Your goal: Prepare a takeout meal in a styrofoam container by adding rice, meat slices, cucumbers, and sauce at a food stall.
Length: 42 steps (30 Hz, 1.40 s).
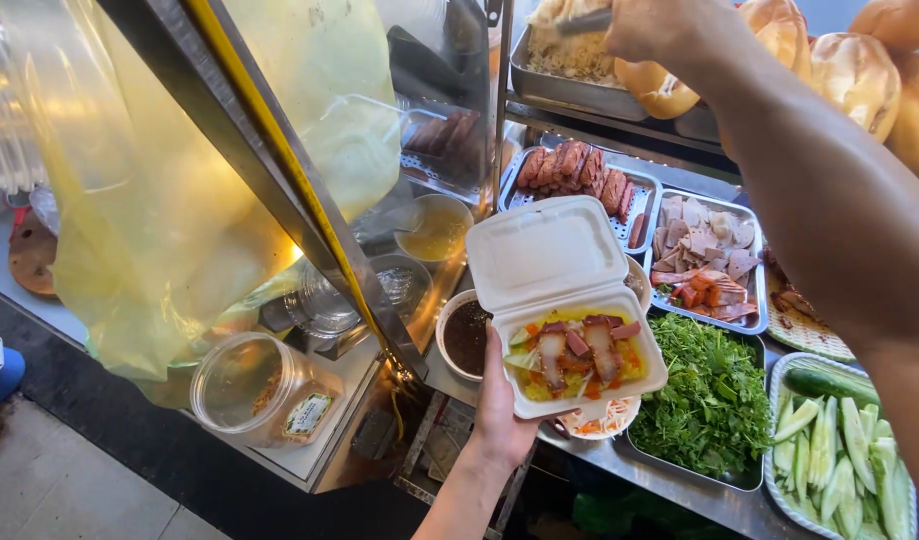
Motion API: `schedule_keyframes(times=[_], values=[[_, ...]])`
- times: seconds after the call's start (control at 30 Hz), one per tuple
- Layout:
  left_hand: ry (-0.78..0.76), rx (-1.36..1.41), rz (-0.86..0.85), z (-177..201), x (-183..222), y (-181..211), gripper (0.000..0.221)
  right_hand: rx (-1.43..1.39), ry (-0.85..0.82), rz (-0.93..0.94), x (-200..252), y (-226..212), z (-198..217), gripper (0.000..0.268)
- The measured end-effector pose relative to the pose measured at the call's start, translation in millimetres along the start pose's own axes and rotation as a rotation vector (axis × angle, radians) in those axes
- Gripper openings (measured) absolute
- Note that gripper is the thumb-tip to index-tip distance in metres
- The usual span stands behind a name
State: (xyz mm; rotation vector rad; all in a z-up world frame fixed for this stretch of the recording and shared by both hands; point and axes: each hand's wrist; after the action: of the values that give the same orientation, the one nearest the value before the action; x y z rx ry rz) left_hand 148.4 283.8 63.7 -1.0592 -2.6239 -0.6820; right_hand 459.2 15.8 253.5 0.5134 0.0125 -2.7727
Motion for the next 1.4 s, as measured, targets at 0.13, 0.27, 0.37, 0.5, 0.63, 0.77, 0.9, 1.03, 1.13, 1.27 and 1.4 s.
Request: schedule_keyframes(times=[0.13,0.27,0.37,0.5,0.63,0.77,0.9,1.03,1.13,1.27,1.4], values=[[-0.017,-0.031,0.007,0.7,-4.0,6.1,0.077,0.01,-0.028,0.018,7.2,-4.9,21.6,0.03],[-0.066,-0.049,-0.025,5.3,-13.1,7.1,0.076,0.076,-0.065,-0.047,6.4,-5.8,31.8,0.027],[-0.092,-0.047,-0.044,3.5,-17.2,9.2,0.075,0.125,-0.071,-0.051,2.7,-4.4,24.3,0.034],[-0.057,-0.047,-0.023,-3.6,-18.6,13.3,0.072,0.202,0.003,0.005,13.9,-35.3,33.1,0.031],[-0.067,-0.048,-0.008,-5.4,-19.0,17.5,0.071,0.046,0.065,-0.004,37.8,-25.0,45.1,0.032],[-0.064,-0.056,-0.015,-4.8,-22.9,15.7,0.071,-0.044,0.189,0.071,50.1,-26.5,65.9,0.03],[-0.063,-0.06,-0.006,-4.6,-25.7,16.8,0.071,-0.022,0.164,0.037,39.2,-17.7,60.3,0.03],[-0.065,-0.061,-0.006,-4.9,-29.0,15.0,0.071,-0.071,0.045,-0.029,30.6,-22.2,58.1,0.026],[-0.065,-0.055,-0.012,-1.6,-31.2,15.3,0.071,0.029,-0.008,-0.067,19.8,-41.4,57.0,0.025],[-0.074,-0.095,0.011,-12.2,-27.0,20.4,0.073,0.266,0.097,-0.046,12.0,-46.8,38.6,0.033],[-0.081,-0.102,0.034,-9.8,-30.7,22.7,0.075,0.159,0.091,-0.091,35.3,-44.2,57.3,0.028]])
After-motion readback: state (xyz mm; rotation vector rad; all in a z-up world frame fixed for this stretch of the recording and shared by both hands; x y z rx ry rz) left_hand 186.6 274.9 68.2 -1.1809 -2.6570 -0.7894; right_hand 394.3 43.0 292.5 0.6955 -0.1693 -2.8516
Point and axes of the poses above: each hand's wrist, its own x-axis away from the middle knuckle, its own z-axis out of the back of the hand, y = z × x, and after that the axes turned 9 degrees about z, right-handed
